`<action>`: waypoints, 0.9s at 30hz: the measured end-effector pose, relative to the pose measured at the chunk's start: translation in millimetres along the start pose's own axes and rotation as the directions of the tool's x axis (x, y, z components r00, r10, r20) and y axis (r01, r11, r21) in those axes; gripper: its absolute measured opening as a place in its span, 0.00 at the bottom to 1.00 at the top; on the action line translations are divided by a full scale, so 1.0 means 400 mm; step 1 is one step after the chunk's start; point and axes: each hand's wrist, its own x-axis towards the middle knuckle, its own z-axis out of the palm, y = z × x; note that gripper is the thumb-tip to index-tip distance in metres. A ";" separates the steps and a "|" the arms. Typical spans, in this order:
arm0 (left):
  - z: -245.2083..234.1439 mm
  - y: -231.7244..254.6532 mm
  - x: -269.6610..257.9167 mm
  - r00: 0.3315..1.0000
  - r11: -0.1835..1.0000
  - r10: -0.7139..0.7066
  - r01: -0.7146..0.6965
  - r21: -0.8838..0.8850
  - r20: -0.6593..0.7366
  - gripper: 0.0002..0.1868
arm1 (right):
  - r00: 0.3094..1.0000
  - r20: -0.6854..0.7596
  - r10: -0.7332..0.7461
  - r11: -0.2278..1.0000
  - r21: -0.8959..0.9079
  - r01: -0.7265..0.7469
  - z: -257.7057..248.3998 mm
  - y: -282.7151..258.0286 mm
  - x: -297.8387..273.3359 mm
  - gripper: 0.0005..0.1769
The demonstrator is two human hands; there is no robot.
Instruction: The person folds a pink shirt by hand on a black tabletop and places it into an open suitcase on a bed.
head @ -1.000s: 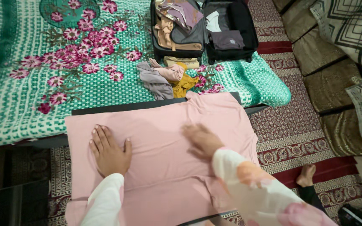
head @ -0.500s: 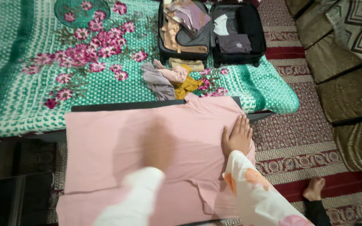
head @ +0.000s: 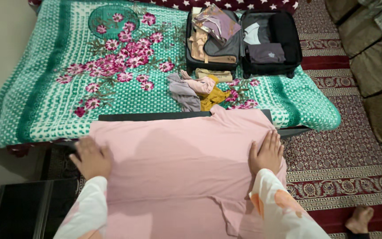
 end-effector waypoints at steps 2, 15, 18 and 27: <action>-0.010 0.048 0.002 1.000 1.000 0.006 -0.006 -0.021 -0.005 0.38 | 1.000 -0.007 0.006 1.000 0.003 -0.006 0.003 -0.001 0.006 0.42; 0.010 0.167 0.091 0.733 0.766 0.619 -0.486 -0.421 0.281 0.38 | 1.000 -0.011 0.003 1.000 0.014 -0.003 -0.001 0.004 0.007 0.41; 0.048 -0.047 0.176 0.948 0.957 0.241 -0.196 -0.214 0.210 0.38 | 1.000 -0.009 0.007 1.000 0.012 -0.007 -0.001 0.005 0.004 0.41; 0.025 0.001 0.244 0.859 0.855 0.491 -0.444 -0.269 0.142 0.17 | 1.000 -0.012 0.009 1.000 0.009 -0.009 -0.002 0.005 0.008 0.41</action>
